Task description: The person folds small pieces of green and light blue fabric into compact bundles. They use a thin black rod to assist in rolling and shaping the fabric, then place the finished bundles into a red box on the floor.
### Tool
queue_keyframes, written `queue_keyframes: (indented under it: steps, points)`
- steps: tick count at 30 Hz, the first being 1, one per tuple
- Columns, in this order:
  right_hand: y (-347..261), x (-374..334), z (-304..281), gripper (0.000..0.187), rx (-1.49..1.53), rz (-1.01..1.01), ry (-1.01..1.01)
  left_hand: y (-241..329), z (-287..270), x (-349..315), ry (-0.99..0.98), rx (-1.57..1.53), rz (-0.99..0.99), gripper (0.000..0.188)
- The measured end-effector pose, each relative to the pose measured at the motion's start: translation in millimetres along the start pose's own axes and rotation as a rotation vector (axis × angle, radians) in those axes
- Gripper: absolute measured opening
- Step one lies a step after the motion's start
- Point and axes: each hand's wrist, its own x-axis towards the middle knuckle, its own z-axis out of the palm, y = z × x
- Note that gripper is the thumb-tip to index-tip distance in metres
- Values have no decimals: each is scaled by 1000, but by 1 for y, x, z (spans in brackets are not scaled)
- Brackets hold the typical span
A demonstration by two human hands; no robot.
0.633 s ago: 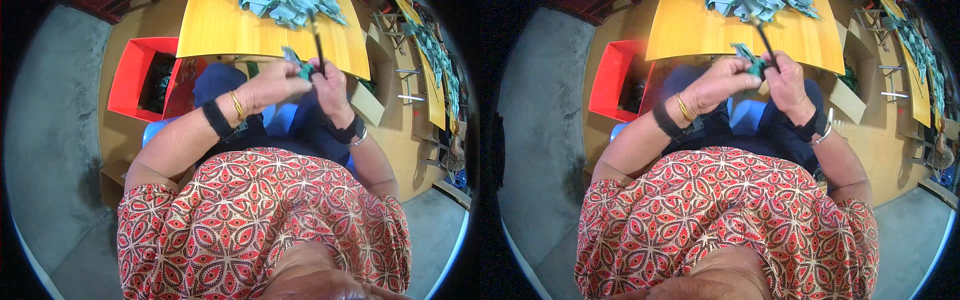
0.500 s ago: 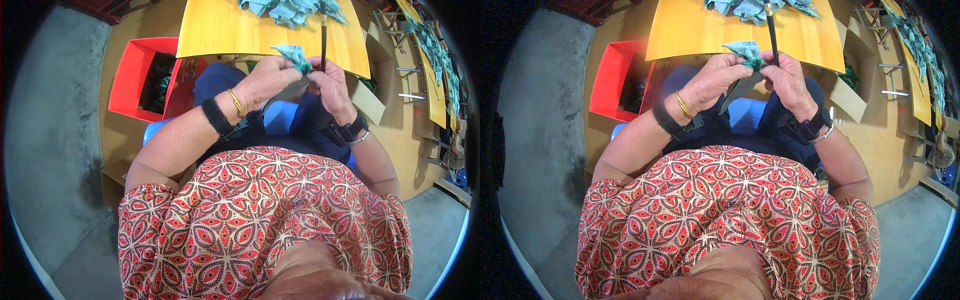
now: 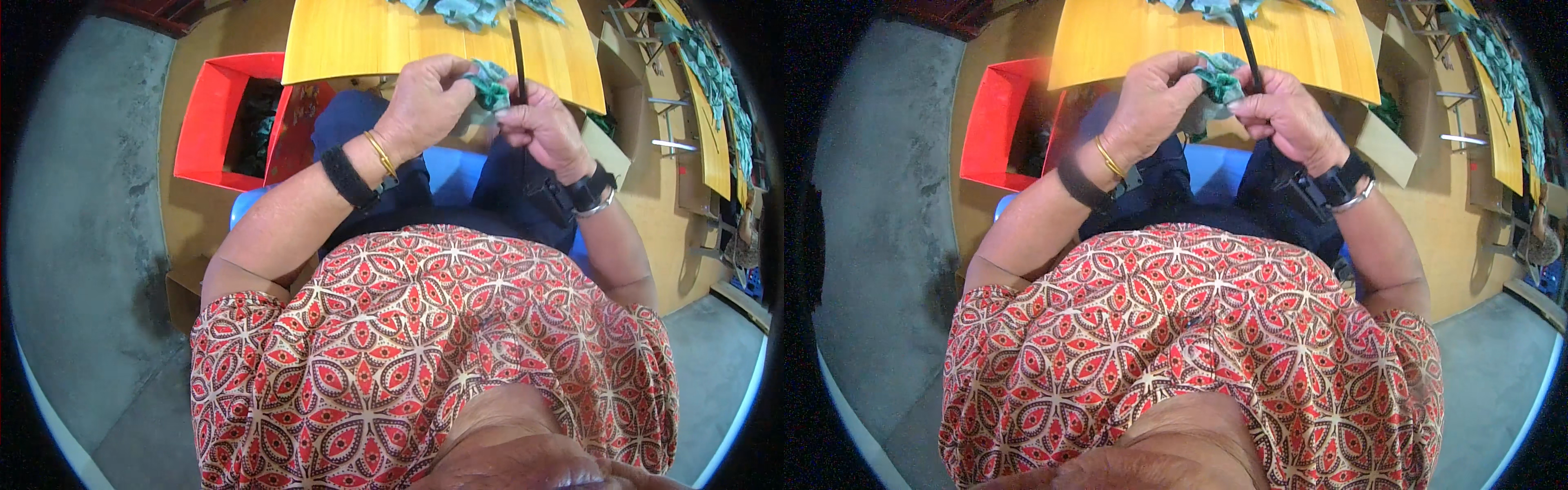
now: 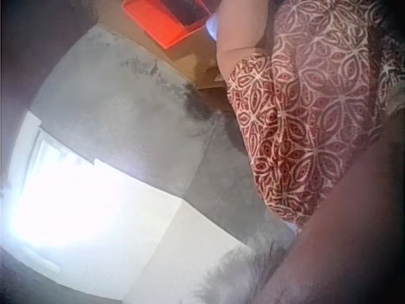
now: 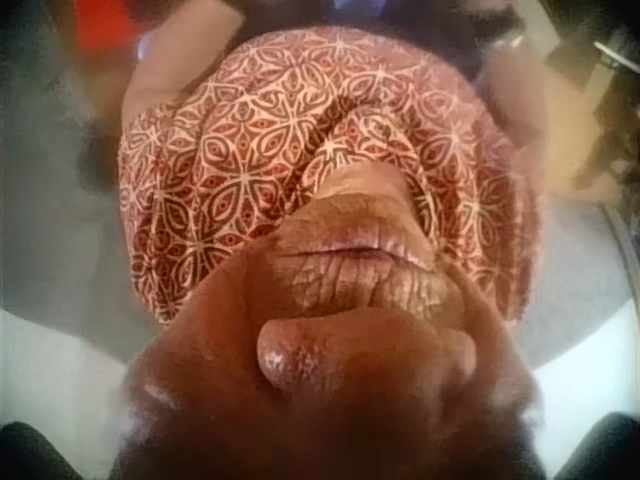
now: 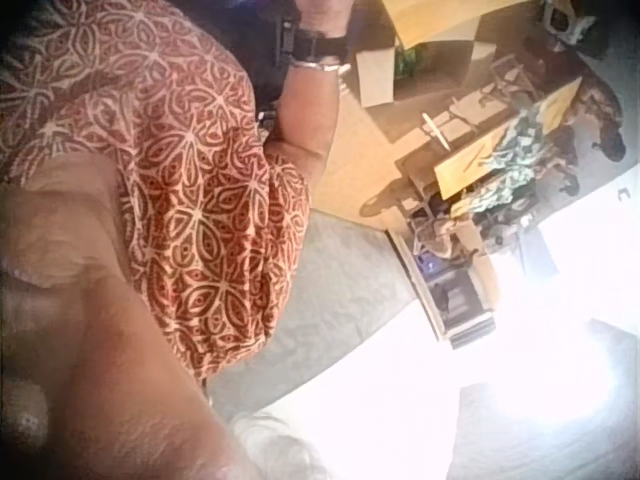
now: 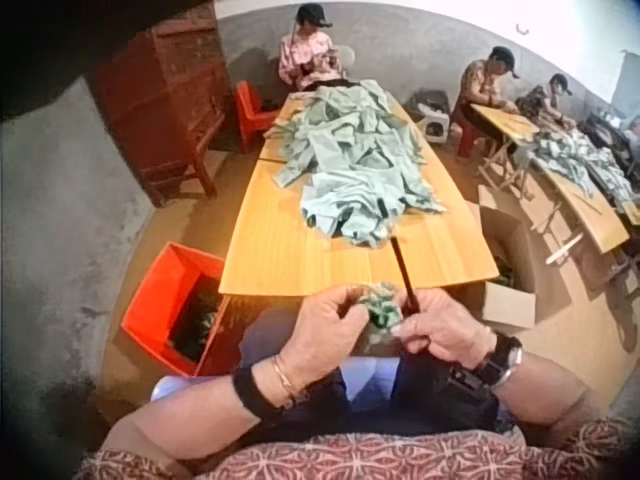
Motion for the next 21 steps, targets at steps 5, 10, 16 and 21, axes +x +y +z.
queue_keyframes:
  steps: [5, 10, 16, 21]
  points:
    - [-1, -2, 2, 12, -56, 18, 57, -2, -1, -2, -70, -121, -99, 16]
    - [7, 0, 7, 12, -266, -60, 231, 8, 1, -9, -124, -413, -332, 14]
    - [8, 1, 13, 10, -542, -193, 369, 8, -2, -12, -223, -476, -431, 9]
    - [9, 2, 12, 9, -534, -227, 396, 7, -2, -13, -277, -389, -397, 8]
